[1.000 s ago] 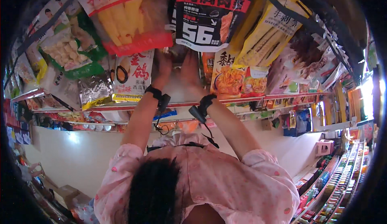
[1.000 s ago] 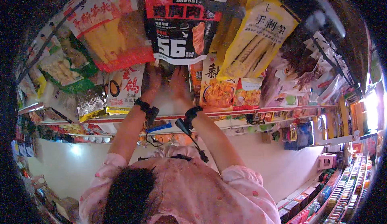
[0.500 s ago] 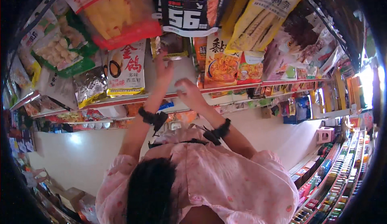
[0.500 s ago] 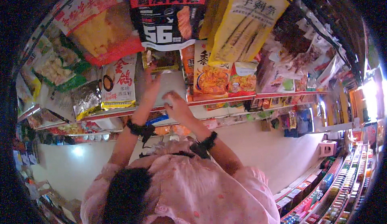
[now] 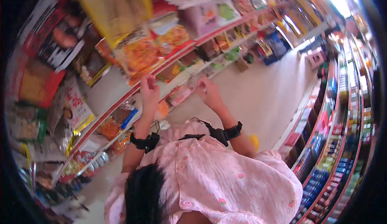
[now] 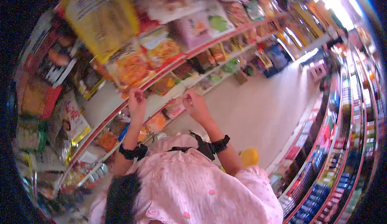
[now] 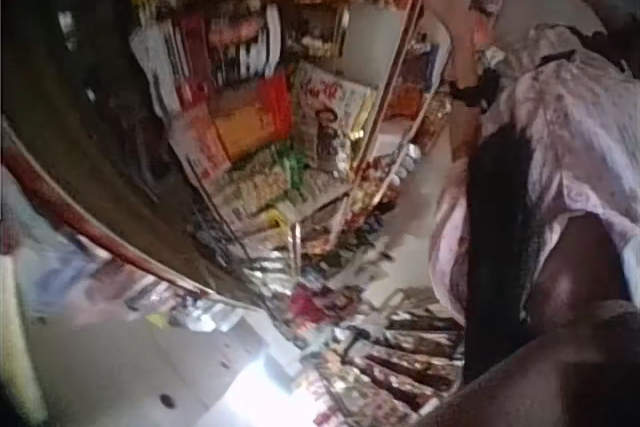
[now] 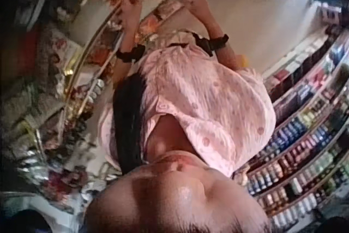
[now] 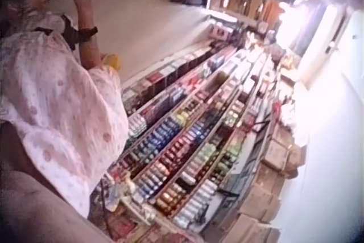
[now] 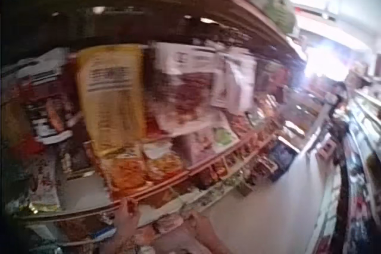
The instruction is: Organizing and tidying snack packages on grocery store shelves.
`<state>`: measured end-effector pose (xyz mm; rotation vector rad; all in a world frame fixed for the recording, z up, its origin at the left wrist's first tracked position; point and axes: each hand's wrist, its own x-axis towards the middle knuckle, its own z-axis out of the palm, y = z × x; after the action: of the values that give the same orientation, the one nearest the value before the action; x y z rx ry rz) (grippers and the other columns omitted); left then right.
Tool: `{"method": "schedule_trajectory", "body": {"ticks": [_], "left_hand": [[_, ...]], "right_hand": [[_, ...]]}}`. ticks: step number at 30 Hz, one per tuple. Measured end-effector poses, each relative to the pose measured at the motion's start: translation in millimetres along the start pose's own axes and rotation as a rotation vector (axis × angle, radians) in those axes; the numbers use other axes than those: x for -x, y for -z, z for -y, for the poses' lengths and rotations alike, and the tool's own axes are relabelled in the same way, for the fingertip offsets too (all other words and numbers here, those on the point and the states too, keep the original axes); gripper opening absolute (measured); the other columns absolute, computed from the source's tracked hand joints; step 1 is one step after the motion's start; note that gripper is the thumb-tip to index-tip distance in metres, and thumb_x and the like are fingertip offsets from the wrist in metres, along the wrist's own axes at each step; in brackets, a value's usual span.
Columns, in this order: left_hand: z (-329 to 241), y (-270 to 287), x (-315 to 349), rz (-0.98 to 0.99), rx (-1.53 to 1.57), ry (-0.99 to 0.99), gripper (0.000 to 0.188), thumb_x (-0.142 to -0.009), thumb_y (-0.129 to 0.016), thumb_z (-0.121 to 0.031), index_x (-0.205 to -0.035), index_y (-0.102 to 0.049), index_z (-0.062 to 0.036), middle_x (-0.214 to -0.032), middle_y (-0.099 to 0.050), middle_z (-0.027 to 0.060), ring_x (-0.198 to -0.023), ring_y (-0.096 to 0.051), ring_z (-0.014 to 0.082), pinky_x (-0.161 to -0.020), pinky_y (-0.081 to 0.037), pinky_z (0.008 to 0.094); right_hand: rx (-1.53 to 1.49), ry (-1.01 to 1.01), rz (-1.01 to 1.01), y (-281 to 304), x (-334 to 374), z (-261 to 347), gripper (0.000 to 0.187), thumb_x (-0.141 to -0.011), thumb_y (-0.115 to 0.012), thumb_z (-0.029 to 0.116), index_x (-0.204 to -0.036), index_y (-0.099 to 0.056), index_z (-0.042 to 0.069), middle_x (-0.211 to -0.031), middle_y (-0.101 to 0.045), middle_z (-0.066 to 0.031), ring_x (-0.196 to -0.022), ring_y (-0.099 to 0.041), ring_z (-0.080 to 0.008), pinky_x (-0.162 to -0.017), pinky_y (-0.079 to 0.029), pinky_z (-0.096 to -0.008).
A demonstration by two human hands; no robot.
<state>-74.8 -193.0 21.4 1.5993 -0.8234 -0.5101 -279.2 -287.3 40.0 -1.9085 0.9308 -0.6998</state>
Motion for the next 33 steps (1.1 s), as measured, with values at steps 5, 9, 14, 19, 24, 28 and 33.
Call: {"method": "schedule_trajectory", "body": {"ticks": [5,9,14,19,24,28,33], "left_hand": [[-21,-106,12,0.177,0.066,-0.033,0.032,-0.064,-0.049,0.009,-0.092,-0.045,-0.0060,-0.081,-0.042,0.0011,-0.071,-0.042,0.0102,-0.068,-0.038,0.0233],[-3,-181,28,0.319,0.083,0.043,0.029,-0.067,-0.050,0.008,-0.092,-0.045,-0.0056,-0.079,-0.042,0.0004,-0.072,-0.042,0.0101,-0.068,-0.038,0.0227],[6,-256,32,0.443,-0.010,0.080,0.025,-0.070,-0.053,0.006,-0.090,-0.047,-0.0051,-0.077,-0.043,0.0002,-0.073,-0.043,0.0102,-0.068,-0.038,0.0221],[28,-321,2,0.564,-0.068,0.201,0.025,-0.069,-0.051,0.008,-0.090,-0.048,-0.0049,-0.079,-0.045,-0.0004,-0.074,-0.044,0.0104,-0.069,-0.038,0.0225],[57,-407,-46,0.691,-0.060,0.259,0.027,-0.067,-0.045,0.010,-0.089,-0.049,-0.0052,-0.079,-0.045,-0.0013,-0.074,-0.044,0.0101,-0.069,-0.038,0.0212],[58,-488,-92,0.820,-0.028,0.337,0.026,-0.068,-0.040,0.011,-0.085,-0.049,-0.0052,-0.077,-0.045,-0.0013,-0.074,-0.044,0.0088,-0.069,-0.037,0.0194],[31,-597,-141,0.884,0.065,0.279,0.022,-0.069,-0.042,0.011,-0.082,-0.050,-0.0049,-0.077,-0.047,-0.0006,-0.074,-0.046,0.0086,-0.069,-0.038,0.0196]], "right_hand": [[0.110,-0.011,-0.117,88,49,-55,0.013,-0.078,-0.054,0.006,-0.086,-0.043,0.003,-0.072,-0.054,-0.0149,-0.065,-0.055,-0.0302,-0.059,-0.044,-0.0358],[0.097,-0.321,-0.323,162,97,-91,0.014,-0.082,-0.052,0.008,-0.087,-0.040,0.003,-0.071,-0.055,-0.0147,-0.066,-0.058,-0.0294,-0.058,-0.044,-0.0366],[-0.003,-0.484,-0.482,228,151,-132,0.012,-0.083,-0.050,0.008,-0.087,-0.040,0.003,-0.067,-0.053,-0.0137,-0.064,-0.058,-0.0244,-0.056,-0.044,-0.0344],[0.003,-0.608,-0.488,265,157,-162,0.011,-0.083,-0.050,0.007,-0.085,-0.040,0.003,-0.066,-0.052,-0.0135,-0.061,-0.055,-0.0245,-0.056,-0.043,-0.0334],[0.114,-0.681,-0.441,295,110,-193,0.013,-0.081,-0.051,0.009,-0.086,-0.041,0.002,-0.068,-0.051,-0.0161,-0.064,-0.054,-0.0322,-0.059,-0.043,-0.0359],[0.118,-0.735,-0.519,327,51,-208,0.012,-0.081,-0.051,0.009,-0.087,-0.043,0.002,-0.070,-0.052,-0.0175,-0.066,-0.054,-0.0346,-0.059,-0.043,-0.0374],[0.107,-0.676,-0.667,362,6,-216,0.012,-0.081,-0.051,0.010,-0.086,-0.043,0.002,-0.073,-0.053,-0.0185,-0.069,-0.055,-0.0357,-0.059,-0.043,-0.0389]]}}
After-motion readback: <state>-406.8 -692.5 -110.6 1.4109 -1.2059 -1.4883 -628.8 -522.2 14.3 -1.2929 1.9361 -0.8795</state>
